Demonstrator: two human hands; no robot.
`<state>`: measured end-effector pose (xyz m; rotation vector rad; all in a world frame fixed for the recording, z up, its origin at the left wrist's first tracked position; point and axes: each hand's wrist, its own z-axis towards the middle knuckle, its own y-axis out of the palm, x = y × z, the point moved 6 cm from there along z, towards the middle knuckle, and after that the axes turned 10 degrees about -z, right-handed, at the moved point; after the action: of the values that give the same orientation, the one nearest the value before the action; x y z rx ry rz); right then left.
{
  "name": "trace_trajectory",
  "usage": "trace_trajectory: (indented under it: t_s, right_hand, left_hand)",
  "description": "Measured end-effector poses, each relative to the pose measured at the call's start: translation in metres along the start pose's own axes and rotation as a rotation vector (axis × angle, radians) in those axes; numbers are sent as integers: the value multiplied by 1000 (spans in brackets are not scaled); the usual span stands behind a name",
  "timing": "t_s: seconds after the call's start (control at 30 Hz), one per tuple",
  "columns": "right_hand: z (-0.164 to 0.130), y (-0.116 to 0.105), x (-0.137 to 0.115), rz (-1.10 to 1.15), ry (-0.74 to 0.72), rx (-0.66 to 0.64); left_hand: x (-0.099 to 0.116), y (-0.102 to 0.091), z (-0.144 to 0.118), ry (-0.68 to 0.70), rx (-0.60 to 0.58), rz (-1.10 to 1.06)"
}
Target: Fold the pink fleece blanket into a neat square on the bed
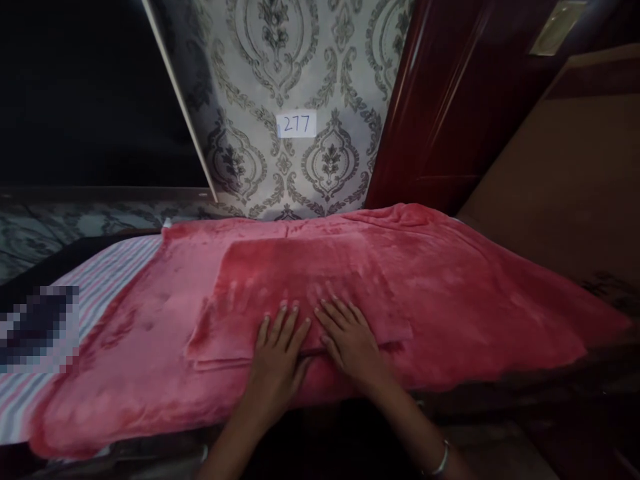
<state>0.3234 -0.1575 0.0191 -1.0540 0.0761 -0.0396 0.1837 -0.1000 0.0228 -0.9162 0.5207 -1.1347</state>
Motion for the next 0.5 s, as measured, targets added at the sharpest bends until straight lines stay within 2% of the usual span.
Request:
trace_trajectory:
  t_s: [0.07, 0.13, 0.33, 0.4, 0.5]
  right_hand:
    - [-10, -7, 4, -8, -13, -11]
    - [-20, -15, 15, -21, 12, -13]
    - [-47, -28, 79, 3, 206, 132]
    - [-50, -28, 95, 67, 213, 157]
    - [-50, -31, 109, 138, 211, 165]
  left_hand:
    - [-12, -11, -3, 19, -19, 12]
    - [-33, -25, -10, -12, -7, 44]
    - [-101, -53, -42, -122, -11, 84]
    - [-112, -58, -50, -136, 6, 74]
    - [-118, -59, -56, -141, 43, 27]
